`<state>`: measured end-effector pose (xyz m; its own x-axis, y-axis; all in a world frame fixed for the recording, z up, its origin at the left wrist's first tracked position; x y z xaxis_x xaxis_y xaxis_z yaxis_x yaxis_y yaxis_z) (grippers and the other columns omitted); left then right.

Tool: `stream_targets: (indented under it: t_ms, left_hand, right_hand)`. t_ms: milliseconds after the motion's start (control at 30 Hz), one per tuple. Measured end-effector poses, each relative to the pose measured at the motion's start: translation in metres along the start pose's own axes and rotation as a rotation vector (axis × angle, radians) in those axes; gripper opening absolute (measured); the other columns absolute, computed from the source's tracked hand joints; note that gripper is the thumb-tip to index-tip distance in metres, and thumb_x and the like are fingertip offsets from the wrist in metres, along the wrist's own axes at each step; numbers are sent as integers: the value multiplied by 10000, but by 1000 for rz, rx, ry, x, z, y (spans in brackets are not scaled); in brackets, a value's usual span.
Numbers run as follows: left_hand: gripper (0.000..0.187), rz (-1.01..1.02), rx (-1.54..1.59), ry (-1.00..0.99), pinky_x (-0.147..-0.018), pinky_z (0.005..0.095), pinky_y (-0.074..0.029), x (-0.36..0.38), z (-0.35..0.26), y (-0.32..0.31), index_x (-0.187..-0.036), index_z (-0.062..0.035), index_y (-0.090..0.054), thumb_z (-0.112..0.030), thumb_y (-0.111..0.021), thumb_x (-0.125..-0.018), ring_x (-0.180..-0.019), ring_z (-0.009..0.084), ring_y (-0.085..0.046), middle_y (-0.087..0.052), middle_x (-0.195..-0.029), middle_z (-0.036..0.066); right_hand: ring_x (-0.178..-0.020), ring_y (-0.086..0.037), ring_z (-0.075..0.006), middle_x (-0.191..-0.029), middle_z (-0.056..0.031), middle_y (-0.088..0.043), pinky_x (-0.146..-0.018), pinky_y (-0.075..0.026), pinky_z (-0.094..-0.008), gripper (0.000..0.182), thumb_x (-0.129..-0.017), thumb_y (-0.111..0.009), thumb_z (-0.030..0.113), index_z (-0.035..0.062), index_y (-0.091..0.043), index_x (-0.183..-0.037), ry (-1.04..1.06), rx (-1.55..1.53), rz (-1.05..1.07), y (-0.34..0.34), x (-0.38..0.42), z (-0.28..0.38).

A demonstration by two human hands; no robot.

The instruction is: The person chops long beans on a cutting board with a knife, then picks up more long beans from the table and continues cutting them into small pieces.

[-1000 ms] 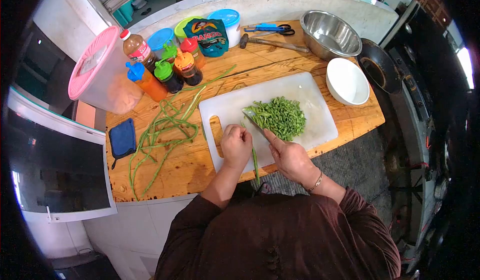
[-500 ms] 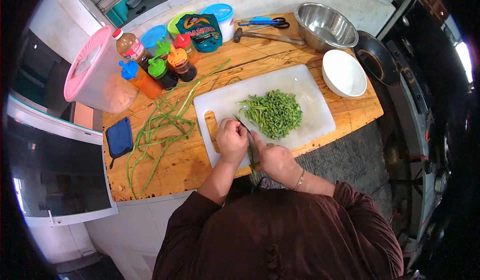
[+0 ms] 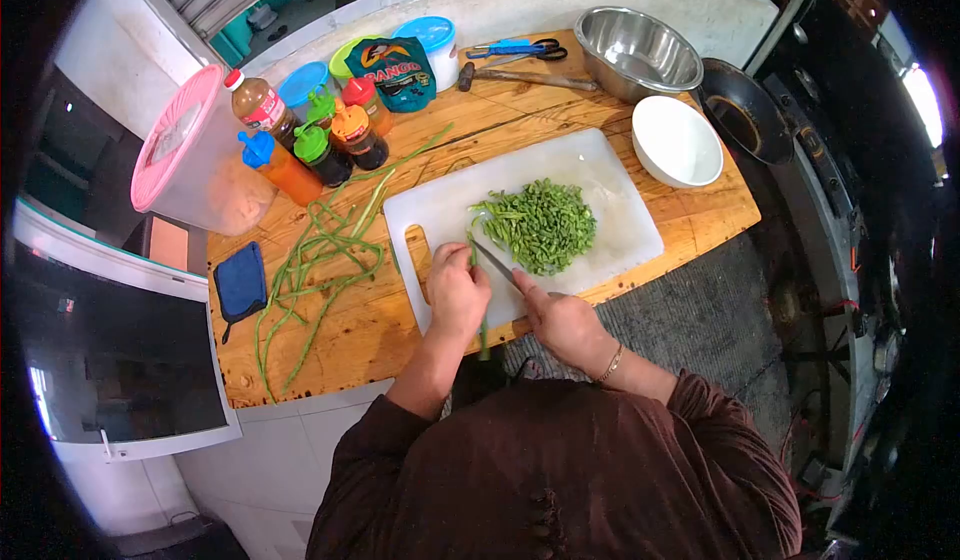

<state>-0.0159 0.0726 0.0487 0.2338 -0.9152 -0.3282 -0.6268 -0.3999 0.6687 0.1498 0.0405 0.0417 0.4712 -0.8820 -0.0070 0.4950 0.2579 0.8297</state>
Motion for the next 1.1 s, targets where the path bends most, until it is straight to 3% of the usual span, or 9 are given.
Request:
stream_targets:
  t_ms: [67, 167, 267, 367, 467, 567, 767, 867, 1100]
  left_hand:
    - [166, 36, 139, 170, -729, 400, -548, 2, 12, 2, -916, 43, -689, 0, -685, -756, -808, 328, -665, -658, -955, 155]
    - [156, 17, 106, 68, -723, 393, -547, -1, 10, 1, -912, 39, -694, 10, -688, -759, -795, 321, -665, -661, -960, 158]
    - [128, -20, 144, 29, -717, 391, -547, -5, 17, -7, -893, 37, -695, 9, -673, -770, -785, 320, -665, -662, -952, 164]
    - [114, -3, 139, 24, -721, 388, -547, -9, 15, -10, -881, 40, -695, 2, -665, -777, -778, 320, -664, -661, -942, 168]
    - [130, 26, 164, 37, -730, 382, -548, -13, 18, -13, -887, 39, -696, -2, -657, -770, -781, 319, -663, -662, -941, 167]
    - [117, 34, 40, -38, -664, 311, -567, -16, 7, -10, -877, 49, -689, 36, -674, -762, -702, 231, -675, -672, -915, 142]
    - [185, 74, 116, -35, -666, 308, -563, -12, 11, -13, -920, 48, -695, 51, -673, -737, -704, 231, -669, -657, -982, 144]
    - [194, 46, 69, -62, -670, 314, -562, -11, 8, -10, -929, 47, -696, 45, -673, -736, -710, 234, -671, -658, -978, 144]
    - [192, 19, 83, 20, -679, 317, -564, -13, 14, -12, -925, 44, -696, 33, -681, -734, -723, 240, -681, -658, -996, 145]
  right_hand:
    - [-636, -653, -388, -724, -213, -653, -586, -525, -484, 570, -931, -568, 150, 127, -423, -1482, -37, -11, -1, 7, -4, -5]
    - [-722, -670, -395, -781, -221, -661, -657, -542, -492, 622, -893, -596, 174, 109, -406, -1481, -104, -56, 48, 10, -5, -15]
    - [-696, -663, -393, -770, -221, -654, -645, -539, -495, 598, -907, -592, 186, 97, -419, -1472, -121, -39, 60, 10, -3, -8]
    - [-670, -657, -393, -769, -211, -655, -621, -535, -503, 577, -922, -571, 181, 93, -420, -1471, 17, -76, -43, 12, -3, 8]
    - [-689, -652, -409, -811, -204, -664, -659, -537, -496, 548, -953, -552, 165, 113, -419, -1482, 11, -46, -68, 9, -7, 4]
    - [-682, -651, -394, -797, -192, -655, -651, -539, -487, 543, -951, -552, 163, 115, -427, -1478, -7, 6, -60, 15, -16, 9]
    - [-654, -656, -347, -765, -169, -653, -607, -543, -454, 534, -946, -539, 144, 124, -445, -1472, 152, 86, -39, 18, -42, 26]
    - [-659, -683, -317, -757, -164, -668, -600, -552, -435, 645, -846, -589, 118, 75, -430, -1470, 133, 225, 32, 2, -54, 19]
    - [-671, -680, -333, -749, -165, -668, -626, -554, -448, 672, -855, -585, 123, 92, -393, -1499, 54, 161, 68, 4, -27, 9]
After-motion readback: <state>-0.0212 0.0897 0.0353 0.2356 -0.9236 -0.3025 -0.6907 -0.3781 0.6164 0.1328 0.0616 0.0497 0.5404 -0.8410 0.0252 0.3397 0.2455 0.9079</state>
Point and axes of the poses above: each hand's wrist, its own x-axis away from the middle knuckle, its own y-axis out of the back of the hand, z = x × y, the point moved 10 cm from there along -x, towards the middle knuckle
